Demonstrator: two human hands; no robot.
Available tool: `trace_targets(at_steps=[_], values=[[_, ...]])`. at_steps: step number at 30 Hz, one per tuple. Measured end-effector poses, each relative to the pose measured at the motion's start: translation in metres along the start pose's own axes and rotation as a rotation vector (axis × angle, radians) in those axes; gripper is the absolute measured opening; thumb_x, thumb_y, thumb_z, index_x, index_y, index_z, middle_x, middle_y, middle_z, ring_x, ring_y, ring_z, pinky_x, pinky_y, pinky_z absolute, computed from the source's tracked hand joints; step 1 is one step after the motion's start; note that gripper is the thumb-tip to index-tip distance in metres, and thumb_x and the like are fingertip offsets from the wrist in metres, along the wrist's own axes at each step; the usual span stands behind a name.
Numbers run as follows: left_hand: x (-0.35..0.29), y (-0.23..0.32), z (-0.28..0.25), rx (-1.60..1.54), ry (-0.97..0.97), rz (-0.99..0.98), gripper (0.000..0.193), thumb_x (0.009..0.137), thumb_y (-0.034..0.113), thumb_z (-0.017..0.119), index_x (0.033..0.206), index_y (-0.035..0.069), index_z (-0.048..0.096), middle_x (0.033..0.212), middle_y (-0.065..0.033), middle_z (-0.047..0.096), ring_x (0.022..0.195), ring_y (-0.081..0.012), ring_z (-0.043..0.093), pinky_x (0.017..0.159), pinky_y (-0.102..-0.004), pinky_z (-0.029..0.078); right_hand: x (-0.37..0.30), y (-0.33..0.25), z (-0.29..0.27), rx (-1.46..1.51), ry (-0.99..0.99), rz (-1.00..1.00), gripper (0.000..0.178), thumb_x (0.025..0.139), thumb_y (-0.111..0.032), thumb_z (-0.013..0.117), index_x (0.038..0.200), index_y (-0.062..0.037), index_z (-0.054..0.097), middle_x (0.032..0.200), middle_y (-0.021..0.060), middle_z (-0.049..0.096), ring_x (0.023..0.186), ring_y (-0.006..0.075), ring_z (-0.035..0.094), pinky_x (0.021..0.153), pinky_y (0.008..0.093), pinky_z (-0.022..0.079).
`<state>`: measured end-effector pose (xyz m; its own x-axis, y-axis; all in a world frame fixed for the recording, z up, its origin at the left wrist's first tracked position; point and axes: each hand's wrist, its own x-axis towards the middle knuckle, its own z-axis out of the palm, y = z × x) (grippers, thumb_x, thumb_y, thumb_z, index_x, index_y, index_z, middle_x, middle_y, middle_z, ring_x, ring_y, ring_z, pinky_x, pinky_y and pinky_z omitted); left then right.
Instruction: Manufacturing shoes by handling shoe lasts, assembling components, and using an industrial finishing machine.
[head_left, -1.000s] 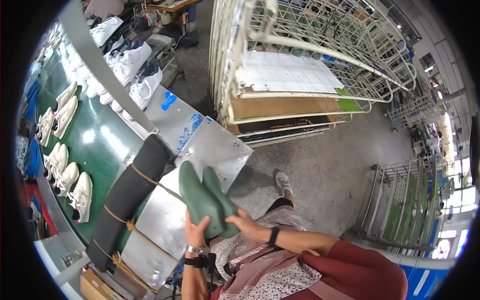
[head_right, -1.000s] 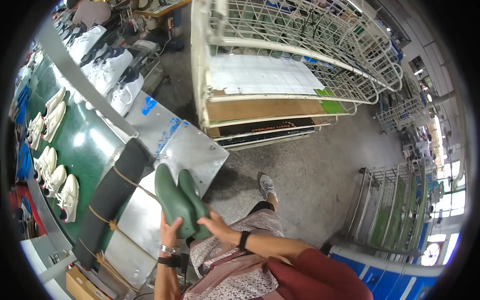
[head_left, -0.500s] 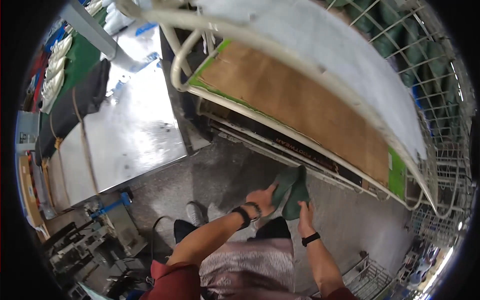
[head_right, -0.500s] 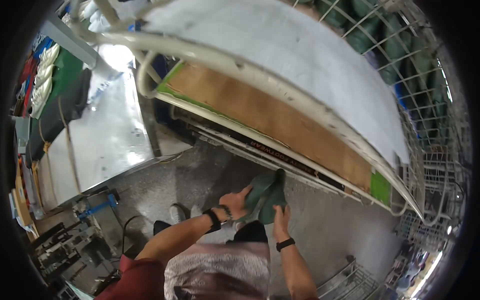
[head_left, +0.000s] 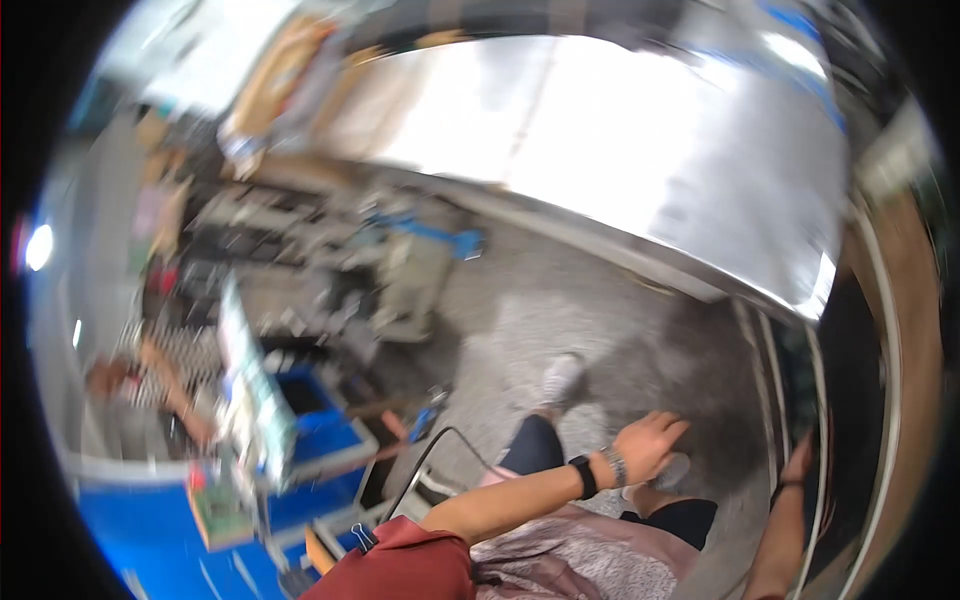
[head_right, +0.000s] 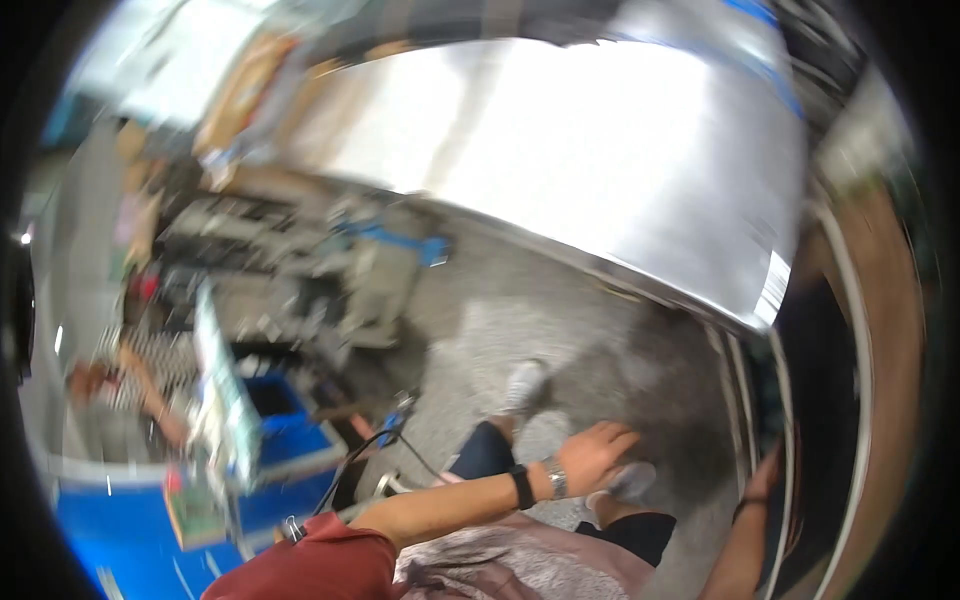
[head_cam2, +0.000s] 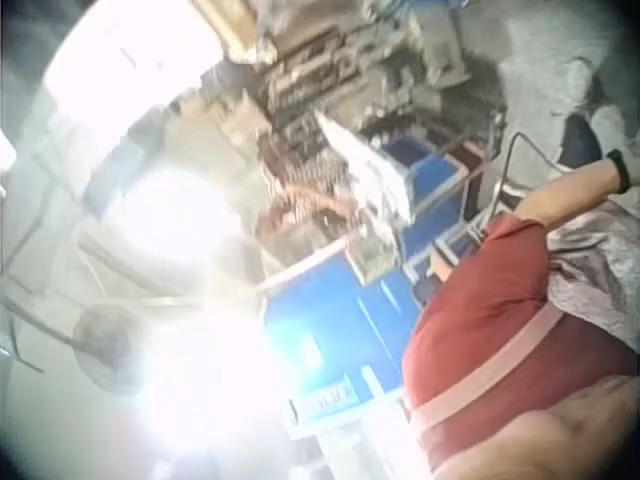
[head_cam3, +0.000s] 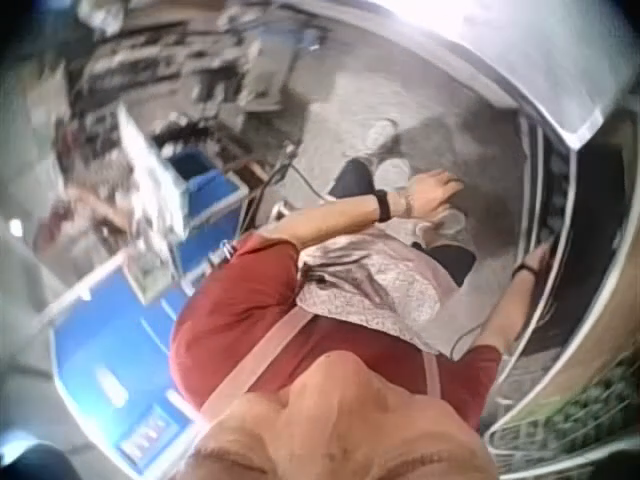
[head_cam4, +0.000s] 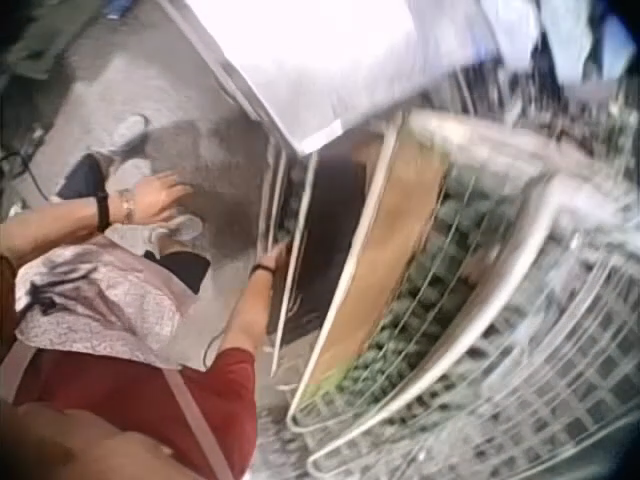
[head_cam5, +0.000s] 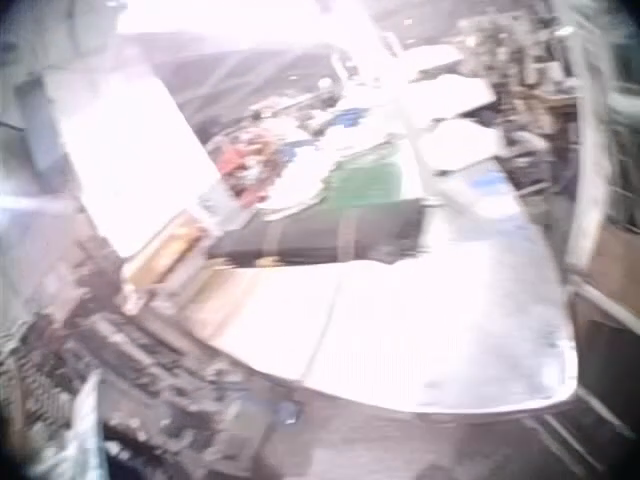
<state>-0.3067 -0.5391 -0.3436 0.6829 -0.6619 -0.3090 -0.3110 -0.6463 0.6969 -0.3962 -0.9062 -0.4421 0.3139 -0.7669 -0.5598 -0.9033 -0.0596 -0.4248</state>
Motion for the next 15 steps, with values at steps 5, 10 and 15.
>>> trace_targets(at_steps=[5,10,15], values=[[-0.208,-0.033,-0.154,0.036,0.363,-0.572,0.054,0.081,0.022,0.072,0.133,0.01,0.059,0.133,-0.0172,0.06,0.12,-0.0358,0.059,0.098,-0.046,0.052,-0.088,0.046,0.073,-0.21,-0.139,-0.156,0.052,0.091,-0.022,0.063,0.133,0.0059,0.054,0.136,0.0207,0.058,0.124,0.0307,0.054,0.109,0.0433,0.04],[-0.463,-0.1,-0.32,0.345,0.763,-1.02,0.06,0.073,0.022,0.081,0.126,0.004,0.059,0.124,-0.0215,0.062,0.117,-0.0397,0.059,0.102,-0.049,0.048,-0.334,-0.134,0.14,0.035,-0.836,-0.546,0.053,0.094,-0.01,0.067,0.14,0.0062,0.049,0.115,0.0121,0.067,0.1,0.0158,0.063,0.093,0.03,0.05],[-0.666,-0.239,-0.441,0.773,0.807,-1.429,0.093,0.064,0.032,0.089,0.14,0.002,0.045,0.133,-0.0234,0.054,0.126,-0.0394,0.052,0.103,-0.0463,0.045,-0.49,-0.302,0.195,-0.291,-1.097,-0.927,0.042,0.099,-0.013,0.063,0.137,0.0026,0.055,0.117,0.0141,0.07,0.108,0.0195,0.065,0.097,0.0329,0.05]])
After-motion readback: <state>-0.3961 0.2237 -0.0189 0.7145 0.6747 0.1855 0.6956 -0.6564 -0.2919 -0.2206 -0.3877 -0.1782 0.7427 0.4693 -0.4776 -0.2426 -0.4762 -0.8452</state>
